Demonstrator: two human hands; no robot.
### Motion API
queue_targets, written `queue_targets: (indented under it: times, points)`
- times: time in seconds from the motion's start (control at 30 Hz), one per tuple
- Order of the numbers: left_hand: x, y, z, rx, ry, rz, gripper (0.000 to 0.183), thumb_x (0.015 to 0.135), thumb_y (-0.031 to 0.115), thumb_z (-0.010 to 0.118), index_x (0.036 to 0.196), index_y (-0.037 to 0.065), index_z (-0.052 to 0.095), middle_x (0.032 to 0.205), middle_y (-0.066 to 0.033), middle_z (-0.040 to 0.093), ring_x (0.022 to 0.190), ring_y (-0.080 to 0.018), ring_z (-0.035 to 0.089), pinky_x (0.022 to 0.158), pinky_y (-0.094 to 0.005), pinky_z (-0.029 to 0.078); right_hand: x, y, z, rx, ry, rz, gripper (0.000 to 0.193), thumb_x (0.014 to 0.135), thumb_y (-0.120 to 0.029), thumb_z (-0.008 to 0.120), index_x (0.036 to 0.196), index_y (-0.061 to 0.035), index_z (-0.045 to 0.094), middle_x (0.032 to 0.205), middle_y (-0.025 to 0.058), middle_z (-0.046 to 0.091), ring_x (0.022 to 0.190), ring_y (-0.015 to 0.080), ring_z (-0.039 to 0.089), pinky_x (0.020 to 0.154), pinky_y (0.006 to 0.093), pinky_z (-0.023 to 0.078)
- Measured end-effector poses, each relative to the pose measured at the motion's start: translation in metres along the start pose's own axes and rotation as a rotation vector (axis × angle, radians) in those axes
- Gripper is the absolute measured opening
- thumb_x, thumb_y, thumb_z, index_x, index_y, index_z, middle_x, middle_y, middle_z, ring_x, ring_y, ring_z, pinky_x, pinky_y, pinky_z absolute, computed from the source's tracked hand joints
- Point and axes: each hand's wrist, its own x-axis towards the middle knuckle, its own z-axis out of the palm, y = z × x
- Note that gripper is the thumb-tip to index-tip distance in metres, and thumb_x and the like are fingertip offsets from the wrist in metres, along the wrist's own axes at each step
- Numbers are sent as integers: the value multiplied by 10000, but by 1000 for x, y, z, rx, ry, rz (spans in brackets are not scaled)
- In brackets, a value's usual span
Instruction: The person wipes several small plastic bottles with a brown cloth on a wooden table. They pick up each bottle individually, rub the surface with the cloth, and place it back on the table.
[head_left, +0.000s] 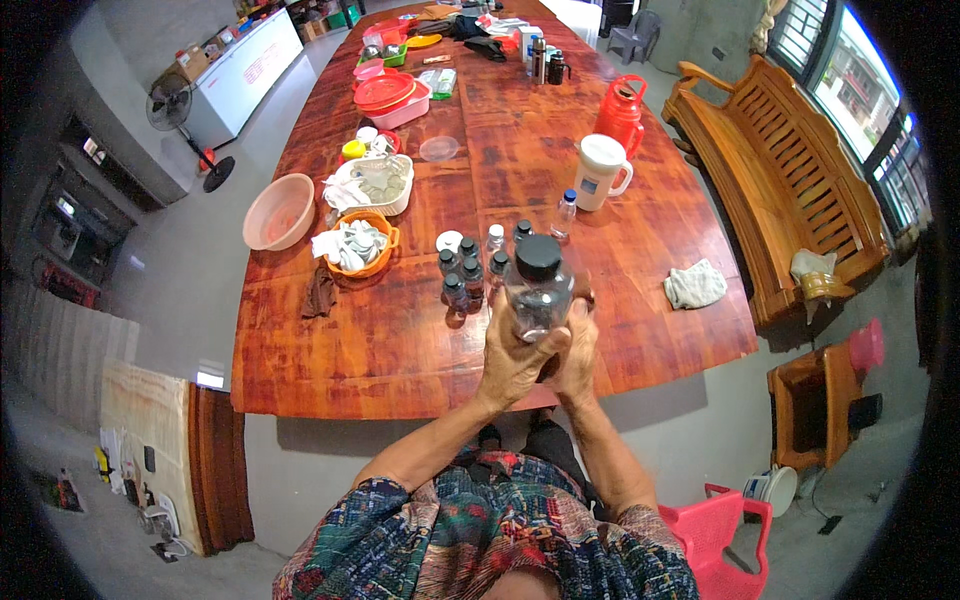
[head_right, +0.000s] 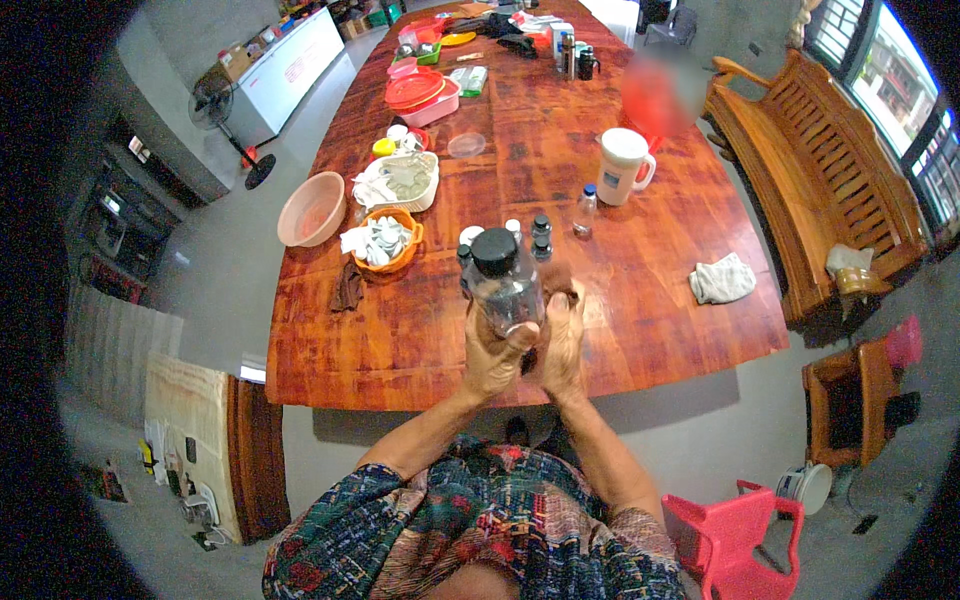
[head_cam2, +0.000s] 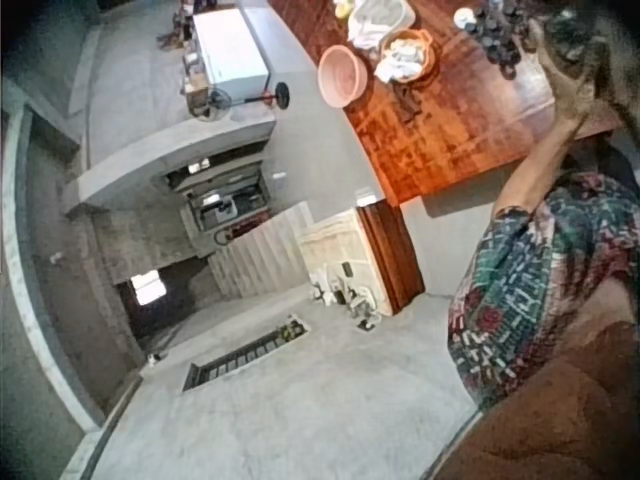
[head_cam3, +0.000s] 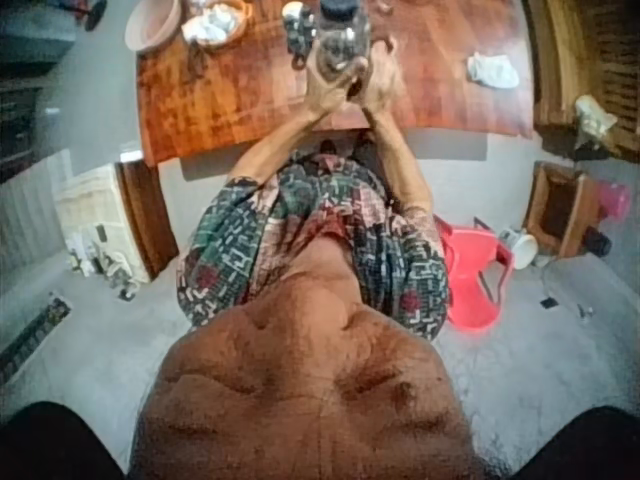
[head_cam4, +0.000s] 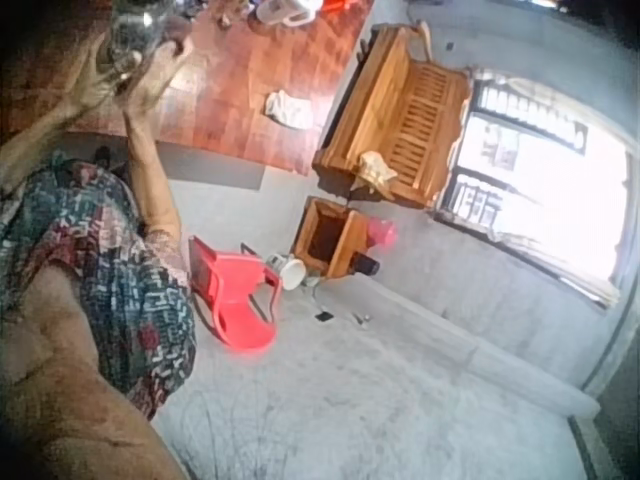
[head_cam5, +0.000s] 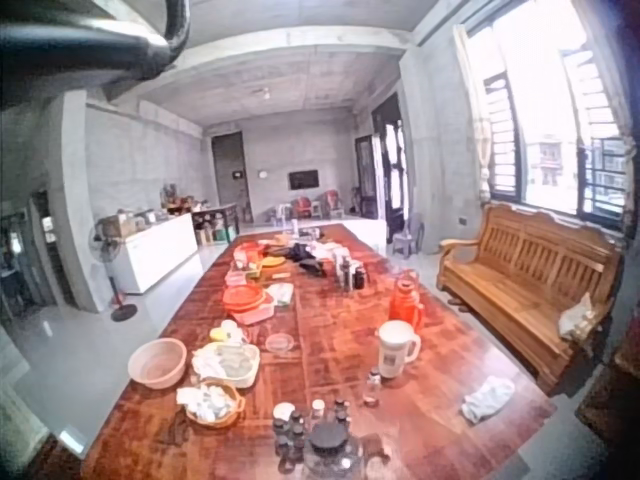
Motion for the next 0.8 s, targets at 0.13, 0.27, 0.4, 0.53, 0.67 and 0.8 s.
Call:
queue_targets:
  times: [0.13, 0.27, 0.4, 0.53, 0.67, 0.8]
  points:
    - [5, -3, 0, 70, 75, -7, 611, 762, 450, 700, 1149, 43, 462, 996, -24, 560, 888, -120, 543, 775, -279, 455, -33, 9, 18, 87, 219, 59, 420, 967, -376, 358, 1089, -2, 505, 1041, 83, 551, 966, 166, 537, 844, 315, 449]
    - [5, -7, 2, 176, 147, 29, 675, 733, 569, 662, 1119, 46, 476, 976, -25, 556, 867, -126, 541, 758, -288, 459, -44, -8, 36, 505, 243, 293, 476, 963, -403, 352, 1239, -17, 394, 1204, 105, 483, 1101, 218, 478, 931, 343, 405]
    - [1, -16, -8, 211, 34, -69, 731, 683, 581, 705, 1121, 46, 470, 1014, -43, 533, 910, -144, 529, 793, -305, 452, -22, -2, 23, 742, 149, 407, 496, 955, -435, 340, 1219, -26, 436, 1168, 103, 542, 1068, 234, 524, 921, 363, 434]
    - [-5, -25, -11, 359, 61, 148, 757, 643, 508, 772, 1146, 41, 454, 1033, -72, 530, 939, -179, 522, 839, -320, 432, -8, -14, 21, 485, 24, 562, 478, 947, -432, 336, 1166, -42, 505, 1121, 105, 579, 997, 222, 564, 873, 363, 464]
    - [-6, -32, -23, 696, 109, 404, 830, 613, 477, 794, 1180, 0, 419, 1048, -122, 536, 954, -243, 530, 840, -357, 433, -12, -9, 27, 317, 115, 714, 484, 929, -449, 360, 1153, -47, 508, 1082, 99, 582, 961, 209, 562, 847, 361, 464]
    - [-7, -41, -29, 589, 38, 308, 859, 599, 485, 799, 1182, -14, 412, 1048, -127, 536, 953, -263, 535, 829, -377, 439, -32, 39, -6, -138, 47, 472, 463, 937, -428, 357, 1069, -28, 547, 959, 90, 601, 851, 181, 568, 774, 326, 471]
